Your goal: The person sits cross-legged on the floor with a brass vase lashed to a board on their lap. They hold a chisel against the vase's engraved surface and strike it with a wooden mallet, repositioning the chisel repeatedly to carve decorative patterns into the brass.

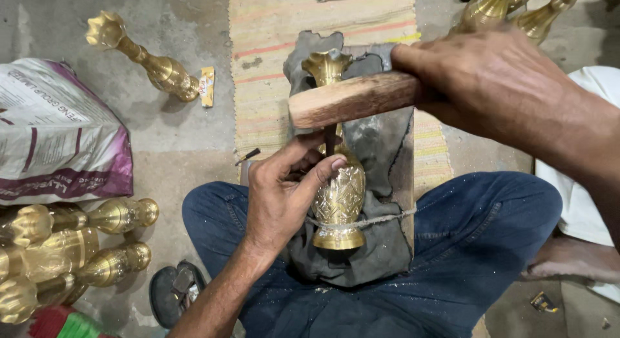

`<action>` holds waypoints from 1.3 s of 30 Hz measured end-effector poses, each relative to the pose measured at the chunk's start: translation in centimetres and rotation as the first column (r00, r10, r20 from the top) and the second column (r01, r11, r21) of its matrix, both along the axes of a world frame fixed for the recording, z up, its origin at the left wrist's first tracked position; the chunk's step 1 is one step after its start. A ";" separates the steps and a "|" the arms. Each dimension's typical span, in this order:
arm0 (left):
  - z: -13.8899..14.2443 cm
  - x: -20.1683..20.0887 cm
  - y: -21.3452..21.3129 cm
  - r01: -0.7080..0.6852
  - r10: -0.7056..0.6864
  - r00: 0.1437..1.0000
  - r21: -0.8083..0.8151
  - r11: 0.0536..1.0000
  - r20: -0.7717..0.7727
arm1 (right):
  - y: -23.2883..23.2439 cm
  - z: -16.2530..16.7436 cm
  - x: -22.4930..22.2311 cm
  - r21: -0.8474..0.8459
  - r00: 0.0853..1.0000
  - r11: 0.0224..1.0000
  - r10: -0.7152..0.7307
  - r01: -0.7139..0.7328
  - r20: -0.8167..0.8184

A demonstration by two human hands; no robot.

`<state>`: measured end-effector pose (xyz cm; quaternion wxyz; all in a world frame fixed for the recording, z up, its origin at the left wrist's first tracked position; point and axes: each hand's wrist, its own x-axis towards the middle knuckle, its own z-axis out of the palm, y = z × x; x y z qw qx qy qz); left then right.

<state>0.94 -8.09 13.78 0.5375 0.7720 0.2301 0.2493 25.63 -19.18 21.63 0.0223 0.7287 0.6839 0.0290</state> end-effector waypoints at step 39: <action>-0.2 -0.6 0.0 0.072 -0.071 0.997 0.050 0.996 -0.017 | -2.2 -1.1 -0.4 0.115 0.721 0.968 -0.085 0.224 -0.687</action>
